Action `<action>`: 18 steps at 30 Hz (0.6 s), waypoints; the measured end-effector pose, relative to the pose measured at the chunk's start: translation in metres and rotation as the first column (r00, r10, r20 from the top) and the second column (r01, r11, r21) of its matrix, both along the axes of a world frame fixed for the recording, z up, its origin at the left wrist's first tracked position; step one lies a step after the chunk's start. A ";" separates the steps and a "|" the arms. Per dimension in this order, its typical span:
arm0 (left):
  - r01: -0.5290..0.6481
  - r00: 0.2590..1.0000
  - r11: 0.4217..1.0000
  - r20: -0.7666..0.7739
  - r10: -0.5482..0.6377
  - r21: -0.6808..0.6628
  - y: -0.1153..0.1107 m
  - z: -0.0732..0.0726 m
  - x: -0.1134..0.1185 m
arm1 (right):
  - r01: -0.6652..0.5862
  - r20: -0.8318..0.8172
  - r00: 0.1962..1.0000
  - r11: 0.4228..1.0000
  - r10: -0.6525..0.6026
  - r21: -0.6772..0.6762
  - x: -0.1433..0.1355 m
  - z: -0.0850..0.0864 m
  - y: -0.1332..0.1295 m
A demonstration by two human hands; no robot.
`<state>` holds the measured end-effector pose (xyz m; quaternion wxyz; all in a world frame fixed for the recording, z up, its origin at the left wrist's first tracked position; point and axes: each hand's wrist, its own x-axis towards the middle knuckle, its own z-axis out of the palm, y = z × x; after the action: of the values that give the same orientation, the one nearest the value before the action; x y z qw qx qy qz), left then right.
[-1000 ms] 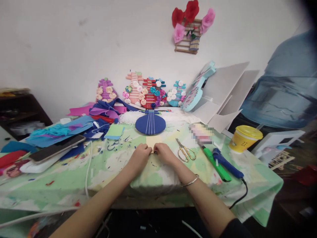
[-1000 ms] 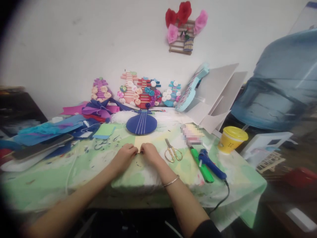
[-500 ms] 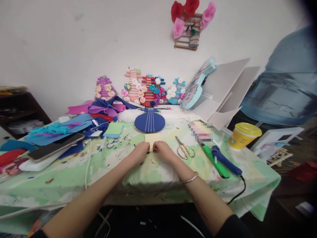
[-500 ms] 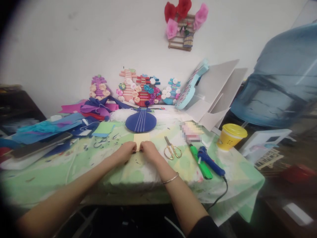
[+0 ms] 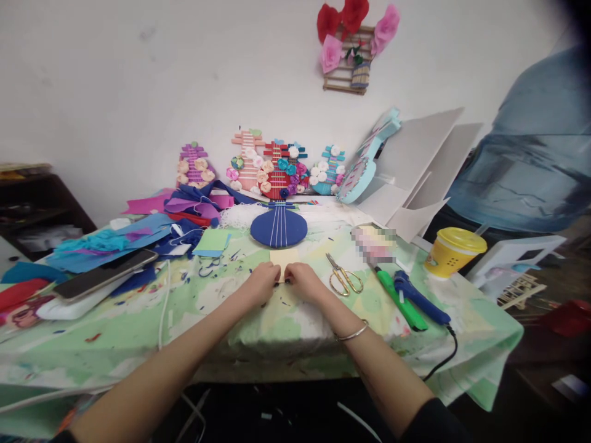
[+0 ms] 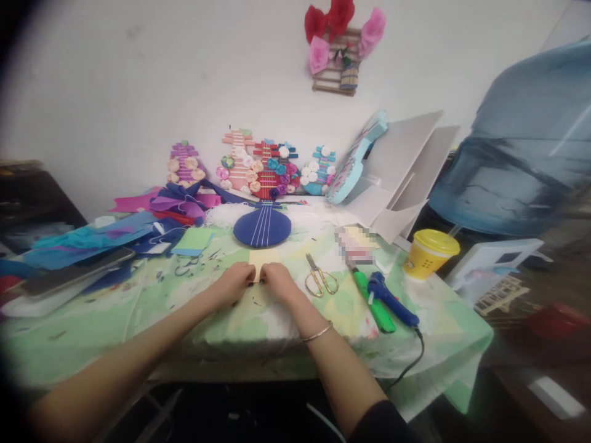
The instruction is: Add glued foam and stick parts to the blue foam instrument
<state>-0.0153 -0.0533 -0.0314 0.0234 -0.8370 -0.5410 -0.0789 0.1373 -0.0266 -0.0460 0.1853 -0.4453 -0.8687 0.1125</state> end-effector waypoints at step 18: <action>0.338 0.914 0.908 -0.316 -0.254 0.247 -0.016 0.001 0.008 | 0.005 -0.070 0.998 0.999 -0.008 -0.033 0.004 0.002 0.003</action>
<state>-0.0074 -0.0698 -0.0304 0.2115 -0.8996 -0.3797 -0.0439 0.1411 -0.0237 -0.0442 0.2088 -0.4469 -0.8583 0.1416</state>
